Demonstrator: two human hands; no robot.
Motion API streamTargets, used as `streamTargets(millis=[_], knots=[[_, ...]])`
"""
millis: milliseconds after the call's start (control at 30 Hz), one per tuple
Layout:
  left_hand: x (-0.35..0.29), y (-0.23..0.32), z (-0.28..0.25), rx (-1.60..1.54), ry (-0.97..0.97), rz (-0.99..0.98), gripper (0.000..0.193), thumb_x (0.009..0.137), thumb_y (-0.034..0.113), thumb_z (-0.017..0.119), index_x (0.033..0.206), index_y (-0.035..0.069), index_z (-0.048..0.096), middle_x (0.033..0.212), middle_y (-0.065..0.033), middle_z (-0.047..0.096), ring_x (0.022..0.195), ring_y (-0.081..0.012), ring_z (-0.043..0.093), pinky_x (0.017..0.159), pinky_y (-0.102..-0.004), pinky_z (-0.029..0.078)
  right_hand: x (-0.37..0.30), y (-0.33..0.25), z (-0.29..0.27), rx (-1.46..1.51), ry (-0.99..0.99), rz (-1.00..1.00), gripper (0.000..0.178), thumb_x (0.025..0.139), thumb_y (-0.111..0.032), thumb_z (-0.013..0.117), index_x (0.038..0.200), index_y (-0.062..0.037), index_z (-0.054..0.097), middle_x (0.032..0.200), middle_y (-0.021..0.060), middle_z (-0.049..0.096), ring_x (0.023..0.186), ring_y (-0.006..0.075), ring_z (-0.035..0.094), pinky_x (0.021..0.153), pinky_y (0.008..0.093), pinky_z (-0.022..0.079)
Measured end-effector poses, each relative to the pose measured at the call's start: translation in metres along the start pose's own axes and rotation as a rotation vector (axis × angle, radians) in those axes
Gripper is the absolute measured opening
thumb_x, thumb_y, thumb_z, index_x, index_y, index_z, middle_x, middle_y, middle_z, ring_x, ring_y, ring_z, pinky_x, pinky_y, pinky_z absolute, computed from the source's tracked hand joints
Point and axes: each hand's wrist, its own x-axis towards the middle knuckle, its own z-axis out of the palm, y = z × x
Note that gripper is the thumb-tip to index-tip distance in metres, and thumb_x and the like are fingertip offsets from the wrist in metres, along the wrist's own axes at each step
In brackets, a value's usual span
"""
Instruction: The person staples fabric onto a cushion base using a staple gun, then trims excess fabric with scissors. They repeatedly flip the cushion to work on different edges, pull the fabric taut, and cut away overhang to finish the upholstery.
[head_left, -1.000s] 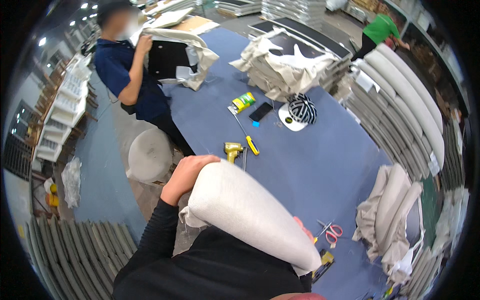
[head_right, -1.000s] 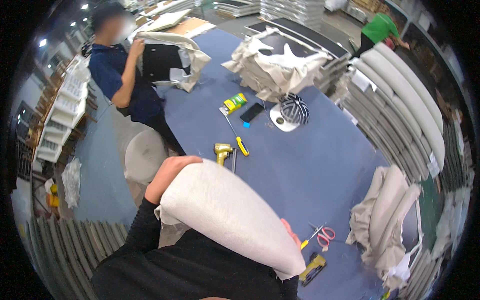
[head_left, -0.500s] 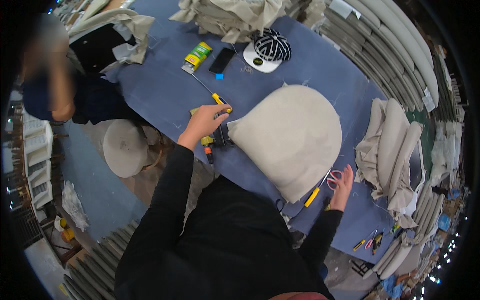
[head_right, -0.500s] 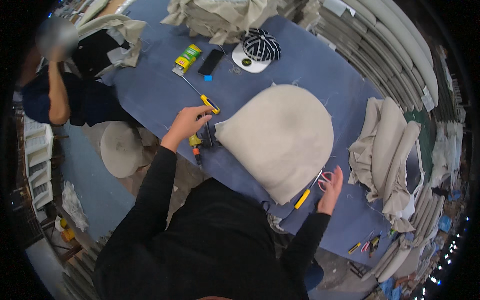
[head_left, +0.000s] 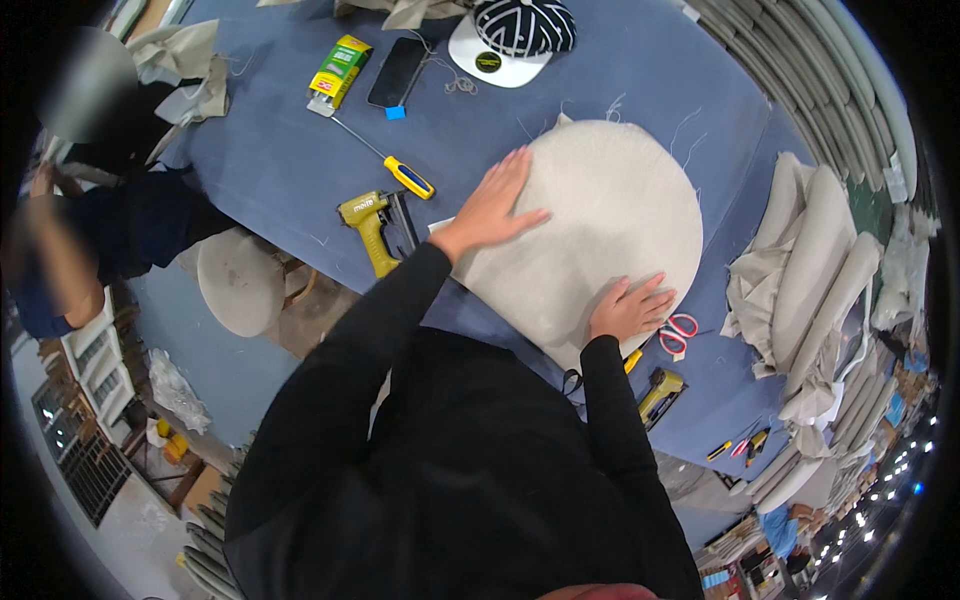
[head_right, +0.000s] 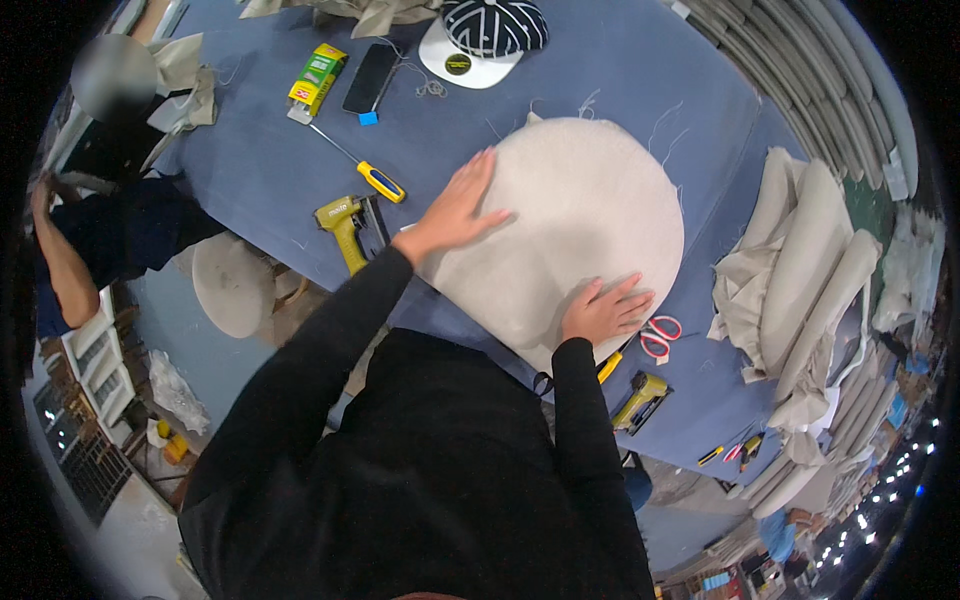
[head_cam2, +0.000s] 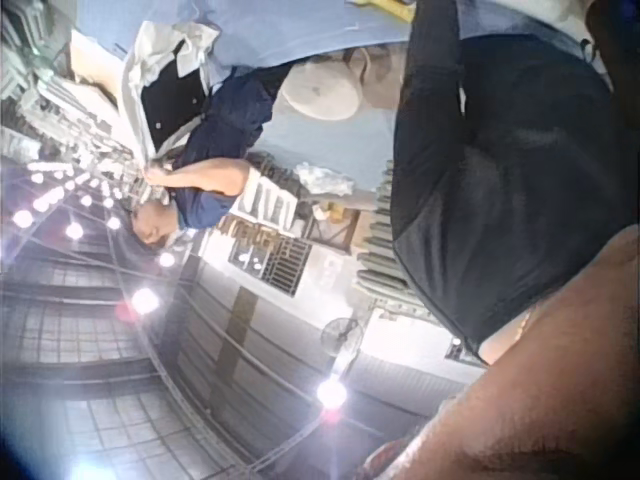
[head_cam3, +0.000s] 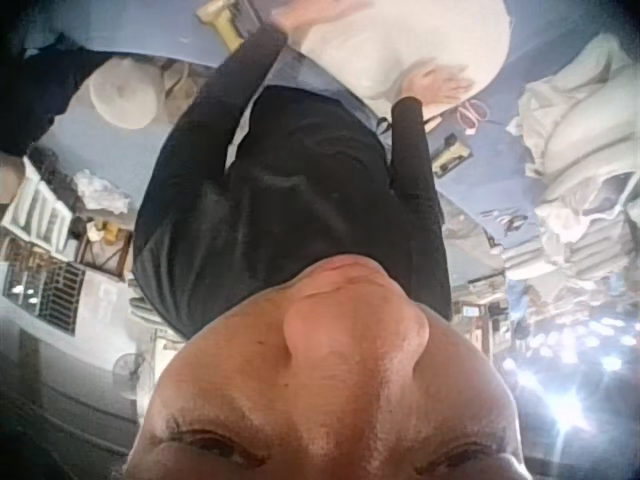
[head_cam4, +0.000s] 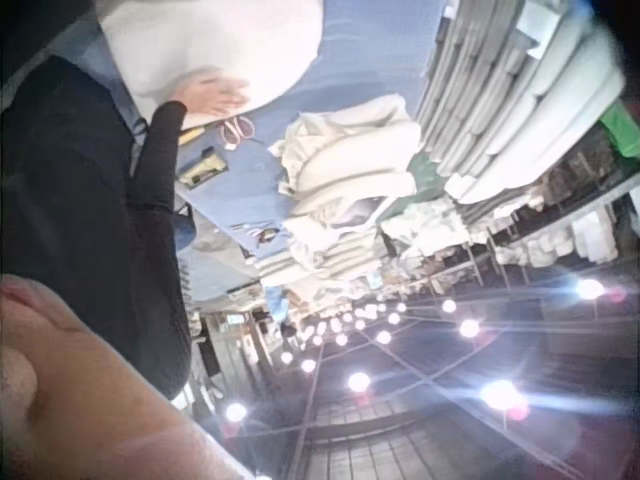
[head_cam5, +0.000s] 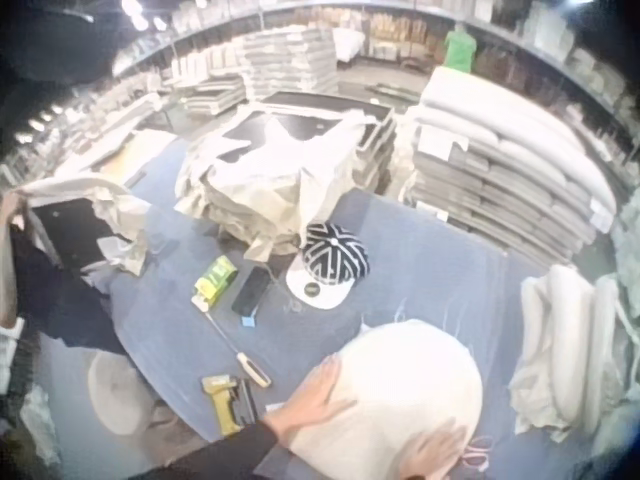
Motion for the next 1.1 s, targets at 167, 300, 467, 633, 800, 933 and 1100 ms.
streamTargets(millis=[167,300,467,633,800,933,1100], knots=[[0.129,-0.013,-0.056,-0.252,-0.026,0.164,0.083,0.118,0.048,0.047,0.178,0.001,0.013,0.184,-0.0245,0.018,0.171,-0.0373,0.02,0.139,-0.0455,0.017,0.003,0.0,0.005,-0.019,0.001,-0.002,0.086,0.107,-0.047,0.052,0.178,-0.0096,0.022,0.18,0.0361,0.014,0.169,0.051,0.011,0.131,0.0734,0.01],[0.149,-0.017,-0.041,-0.265,0.123,0.034,0.077,0.119,0.05,0.039,0.179,0.01,0.014,0.186,-0.0216,0.014,0.172,-0.0396,0.012,0.139,-0.0494,0.012,0.004,-0.001,0.006,0.016,0.015,-0.009,0.088,0.105,-0.045,0.055,0.178,-0.0099,0.023,0.18,0.0355,0.013,0.169,0.0517,0.009,0.13,0.0748,0.009],[0.113,-0.03,-0.008,-0.163,0.086,-0.018,0.082,0.117,0.054,0.041,0.18,0.012,0.01,0.186,-0.0249,0.002,0.172,-0.0448,0.0,0.139,-0.0557,0.005,0.005,0.003,0.004,0.054,0.008,-0.012,0.089,0.103,-0.043,0.06,0.178,-0.0109,0.023,0.18,0.0347,0.014,0.169,0.0512,0.01,0.13,0.0748,0.009],[0.022,-0.026,0.006,-0.147,0.071,-0.154,0.084,0.118,0.05,0.043,0.179,0.006,0.006,0.186,-0.0246,0.01,0.172,-0.0416,0.009,0.139,-0.0524,0.013,0.009,0.034,-0.031,0.278,-0.078,-0.052,0.082,0.1,-0.03,0.069,0.171,-0.0066,0.036,0.177,0.0291,0.03,0.165,0.0457,0.028,0.132,0.0637,0.019],[-0.085,-0.037,0.005,-0.635,0.115,-0.394,0.071,0.121,0.051,0.038,0.172,0.001,0.036,0.174,-0.0226,0.042,0.163,-0.0291,0.04,0.133,-0.0394,0.03,0.025,0.13,0.005,1.242,-0.196,0.411,0.07,0.109,-0.038,0.066,0.164,-0.0018,0.044,0.166,0.0184,0.048,0.152,0.0354,0.048,0.126,0.0483,0.038],[-0.149,-0.031,0.01,-1.082,0.353,-0.644,0.065,0.122,0.046,0.037,0.157,-0.005,0.059,0.157,-0.018,0.065,0.15,-0.0268,0.057,0.128,-0.0376,0.038,0.063,0.133,-0.033,1.401,-0.495,0.72,0.062,0.111,-0.045,0.064,0.159,-0.0077,0.051,0.163,0.0158,0.051,0.15,0.03,0.05,0.123,0.0463,0.042],[-0.153,-0.023,0.007,-0.995,0.427,-0.68,0.063,0.121,0.045,0.041,0.15,-0.005,0.065,0.152,-0.0161,0.069,0.142,-0.0243,0.063,0.121,-0.0349,0.044,0.075,0.106,-0.113,1.558,-0.538,0.409,0.07,0.114,-0.038,0.063,0.173,-0.0128,0.034,0.168,0.0121,0.049,0.153,0.0296,0.049,0.126,0.0475,0.042]])
